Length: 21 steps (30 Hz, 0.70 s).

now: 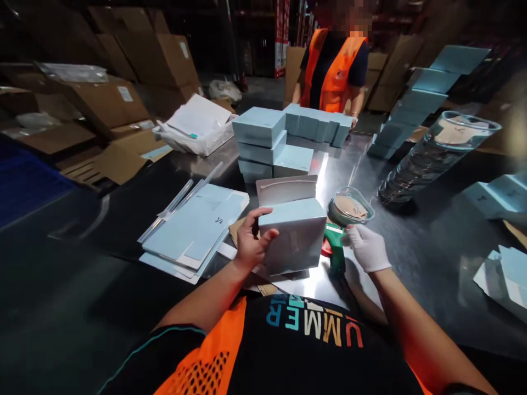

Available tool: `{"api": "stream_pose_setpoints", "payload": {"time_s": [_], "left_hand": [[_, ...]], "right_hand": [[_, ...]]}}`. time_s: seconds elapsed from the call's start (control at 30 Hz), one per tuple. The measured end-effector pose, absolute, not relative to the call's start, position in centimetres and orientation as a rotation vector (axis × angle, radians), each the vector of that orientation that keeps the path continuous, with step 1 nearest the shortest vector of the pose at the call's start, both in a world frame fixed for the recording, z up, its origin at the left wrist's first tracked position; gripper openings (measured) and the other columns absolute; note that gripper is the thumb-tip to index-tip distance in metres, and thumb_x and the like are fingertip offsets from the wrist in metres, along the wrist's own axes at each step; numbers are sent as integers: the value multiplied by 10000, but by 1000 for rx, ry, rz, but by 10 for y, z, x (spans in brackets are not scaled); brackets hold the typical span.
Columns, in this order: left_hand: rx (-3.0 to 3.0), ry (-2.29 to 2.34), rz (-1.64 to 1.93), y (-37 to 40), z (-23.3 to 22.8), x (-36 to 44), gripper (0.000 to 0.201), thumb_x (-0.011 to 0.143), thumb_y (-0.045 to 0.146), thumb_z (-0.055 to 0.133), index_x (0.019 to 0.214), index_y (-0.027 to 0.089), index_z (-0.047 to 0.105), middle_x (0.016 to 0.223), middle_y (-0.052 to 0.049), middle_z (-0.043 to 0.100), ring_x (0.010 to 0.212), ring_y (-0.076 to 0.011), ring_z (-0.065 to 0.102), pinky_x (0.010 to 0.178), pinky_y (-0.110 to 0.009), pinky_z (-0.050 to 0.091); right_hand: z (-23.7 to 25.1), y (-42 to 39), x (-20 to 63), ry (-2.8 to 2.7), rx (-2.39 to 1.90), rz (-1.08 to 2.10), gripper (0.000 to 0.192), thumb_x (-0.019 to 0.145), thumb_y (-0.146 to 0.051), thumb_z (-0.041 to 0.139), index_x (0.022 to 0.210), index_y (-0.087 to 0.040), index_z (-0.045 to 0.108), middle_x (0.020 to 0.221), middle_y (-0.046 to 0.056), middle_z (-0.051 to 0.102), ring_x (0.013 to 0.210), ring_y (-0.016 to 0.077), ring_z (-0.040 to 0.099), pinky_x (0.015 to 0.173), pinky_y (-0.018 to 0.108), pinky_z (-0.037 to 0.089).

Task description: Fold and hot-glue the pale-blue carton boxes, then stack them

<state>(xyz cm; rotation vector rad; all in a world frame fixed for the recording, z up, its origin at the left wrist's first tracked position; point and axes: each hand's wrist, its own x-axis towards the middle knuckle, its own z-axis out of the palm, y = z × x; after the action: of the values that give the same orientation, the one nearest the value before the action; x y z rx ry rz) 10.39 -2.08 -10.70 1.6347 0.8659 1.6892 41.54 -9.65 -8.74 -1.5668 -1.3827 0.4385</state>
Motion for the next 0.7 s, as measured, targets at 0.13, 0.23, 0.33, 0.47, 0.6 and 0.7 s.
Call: {"api": "stream_pose_setpoints", "payload": {"time_s": [0.13, 0.23, 0.33, 0.47, 0.6, 0.7], "left_hand": [[1734, 752, 1638, -19, -110, 112, 718, 871, 863, 758, 1161, 206, 772, 1122, -118, 815, 1049, -287, 790, 932, -391, 633], [1795, 692, 1573, -16, -116, 115, 691, 900, 852, 731, 1134, 203, 772, 1082, -120, 793, 999, -278, 784, 876, -390, 629], [1797, 655, 1586, -10, -121, 114, 647, 880, 818, 789, 1126, 222, 733, 1249, -143, 750, 1156, -299, 763, 979, -425, 621], [1765, 534, 1617, 0, -115, 107, 734, 800, 799, 884, 1252, 264, 667, 1272, -143, 755, 1205, -301, 758, 1067, -488, 618], [2042, 304, 1375, 5, -96, 97, 426, 920, 686, 835, 1088, 295, 846, 1198, -121, 831, 1324, -357, 748, 1186, -614, 576], [2103, 243, 1309, 5, -85, 92, 347, 971, 651, 786, 1013, 321, 885, 1137, -99, 875, 1352, -377, 745, 1190, -679, 566]], "right_hand": [[-64, -78, 372, -1294, -1296, 664, 743, 938, -739, 685, 1464, -215, 649, 1378, 169, 788, 1222, 329, 787, 1062, 521, 651], [-53, -64, 349, -1317, -1235, 748, 602, 881, -560, 786, 1351, -199, 685, 1279, 140, 814, 1173, 320, 786, 1070, 488, 641], [-54, -63, 350, -1438, -1198, 751, 583, 825, -574, 868, 1229, -189, 699, 1207, 135, 816, 1135, 334, 785, 1040, 510, 650], [-67, -78, 367, -1643, -1054, 644, 648, 709, -504, 1027, 1224, -238, 737, 1456, 157, 750, 1381, 367, 716, 1187, 572, 580], [-72, -95, 371, -1814, -915, 573, 278, 1003, -305, 810, 1280, -330, 804, 1621, 116, 673, 1502, 303, 660, 1181, 562, 600], [-70, -99, 370, -1845, -894, 570, 276, 1035, -282, 763, 1295, -352, 825, 1576, 110, 711, 1459, 311, 696, 1165, 583, 613]]}}
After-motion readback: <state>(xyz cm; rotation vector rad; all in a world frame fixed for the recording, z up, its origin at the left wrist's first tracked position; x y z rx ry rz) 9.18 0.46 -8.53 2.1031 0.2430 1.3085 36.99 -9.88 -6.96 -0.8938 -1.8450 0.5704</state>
